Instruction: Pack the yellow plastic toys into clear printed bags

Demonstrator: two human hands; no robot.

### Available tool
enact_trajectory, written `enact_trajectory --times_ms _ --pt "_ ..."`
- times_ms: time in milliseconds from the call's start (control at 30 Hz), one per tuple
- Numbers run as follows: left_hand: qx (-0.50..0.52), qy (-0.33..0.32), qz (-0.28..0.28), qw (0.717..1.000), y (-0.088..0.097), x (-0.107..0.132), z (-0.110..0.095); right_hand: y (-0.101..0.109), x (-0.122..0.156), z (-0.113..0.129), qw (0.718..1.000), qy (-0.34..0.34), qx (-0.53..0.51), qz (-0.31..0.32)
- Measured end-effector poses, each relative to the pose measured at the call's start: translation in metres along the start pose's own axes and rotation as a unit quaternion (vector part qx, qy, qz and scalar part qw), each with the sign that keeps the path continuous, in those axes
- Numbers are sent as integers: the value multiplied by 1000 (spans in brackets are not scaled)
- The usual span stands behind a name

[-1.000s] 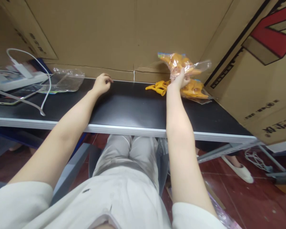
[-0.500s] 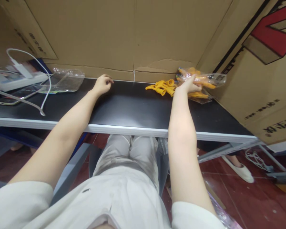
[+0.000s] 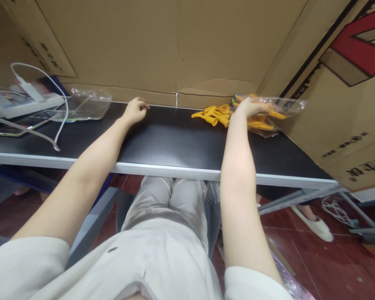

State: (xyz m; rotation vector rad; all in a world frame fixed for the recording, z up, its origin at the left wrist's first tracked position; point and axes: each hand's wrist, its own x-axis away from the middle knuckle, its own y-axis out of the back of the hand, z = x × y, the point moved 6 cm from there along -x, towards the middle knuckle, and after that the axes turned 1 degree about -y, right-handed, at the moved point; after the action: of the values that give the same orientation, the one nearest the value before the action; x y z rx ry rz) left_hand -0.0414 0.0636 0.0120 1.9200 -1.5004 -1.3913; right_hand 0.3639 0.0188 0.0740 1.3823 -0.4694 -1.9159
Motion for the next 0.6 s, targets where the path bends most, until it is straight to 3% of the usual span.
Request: enact_trajectory --times_ms 133,300,367,433,600 --pt "-36 65 4 997 5 3 8 5 0 10 998 2 55 26" --pt "-91 226 3 970 17 13 37 9 -12 16 980 -177 67 -55" --pt "-106 281 3 954 22 19 51 -1 -15 29 988 -140 55 -33" --pt "-125 324 2 938 27 24 62 -18 -18 43 997 -55 49 36" --pt "-139 406 37 903 31 35 78 -67 -14 56 978 88 45 186"
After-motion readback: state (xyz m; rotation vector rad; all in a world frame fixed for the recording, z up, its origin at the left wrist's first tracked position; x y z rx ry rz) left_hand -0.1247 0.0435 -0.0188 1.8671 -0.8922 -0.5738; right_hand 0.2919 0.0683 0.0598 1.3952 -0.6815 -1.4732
